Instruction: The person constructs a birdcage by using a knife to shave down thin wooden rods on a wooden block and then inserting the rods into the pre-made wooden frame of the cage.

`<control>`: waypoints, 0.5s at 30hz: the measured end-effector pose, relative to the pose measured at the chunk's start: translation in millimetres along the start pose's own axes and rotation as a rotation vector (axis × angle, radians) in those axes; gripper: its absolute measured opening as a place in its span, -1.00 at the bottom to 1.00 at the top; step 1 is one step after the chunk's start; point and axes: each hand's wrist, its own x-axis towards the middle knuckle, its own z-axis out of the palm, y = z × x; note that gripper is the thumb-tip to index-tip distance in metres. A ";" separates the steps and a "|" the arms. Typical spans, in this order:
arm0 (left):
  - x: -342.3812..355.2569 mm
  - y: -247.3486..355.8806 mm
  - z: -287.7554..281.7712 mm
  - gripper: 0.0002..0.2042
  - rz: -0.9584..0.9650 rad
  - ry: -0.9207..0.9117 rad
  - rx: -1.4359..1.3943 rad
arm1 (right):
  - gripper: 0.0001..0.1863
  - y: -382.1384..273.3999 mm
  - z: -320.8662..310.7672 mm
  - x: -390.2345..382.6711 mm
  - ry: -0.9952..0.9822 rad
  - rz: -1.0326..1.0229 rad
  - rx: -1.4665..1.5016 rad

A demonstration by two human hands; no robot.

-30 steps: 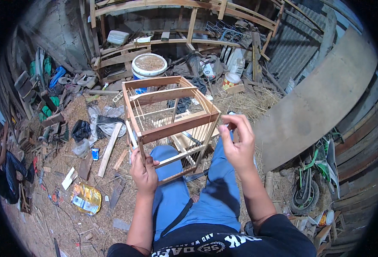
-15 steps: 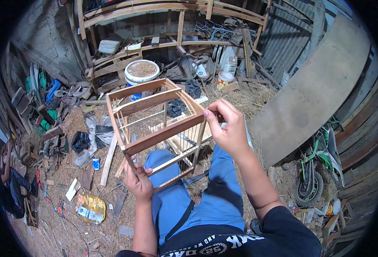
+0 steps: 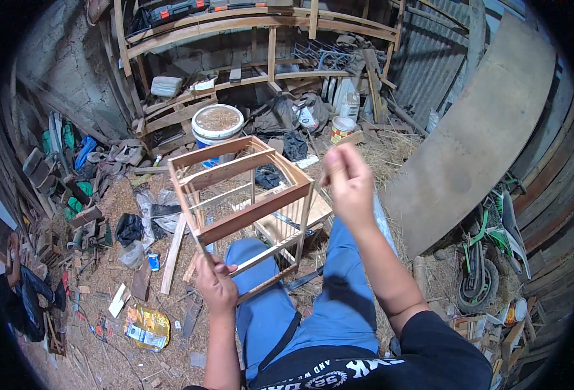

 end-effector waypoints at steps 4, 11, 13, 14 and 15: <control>10.1 7.3 17.0 -0.61 0.158 -0.055 0.166 | -0.75 -16.2 -20.3 30.7 0.108 -0.108 0.289; 21.6 -18.5 4.6 -0.63 -0.173 0.037 -0.073 | -0.77 -14.8 -28.9 -0.1 -0.199 0.011 0.472; 29.4 -42.2 -15.4 -0.60 -0.176 0.256 -0.275 | -0.77 -15.6 -27.5 -10.5 -0.243 0.022 0.461; 34.7 -48.1 -23.6 -0.60 -0.174 0.254 -0.275 | -0.77 -17.1 -27.1 -14.8 -0.264 0.025 0.430; 40.4 -47.1 -33.4 -0.61 -0.124 0.282 -0.312 | -0.77 -19.3 -26.5 -17.5 -0.285 0.029 0.400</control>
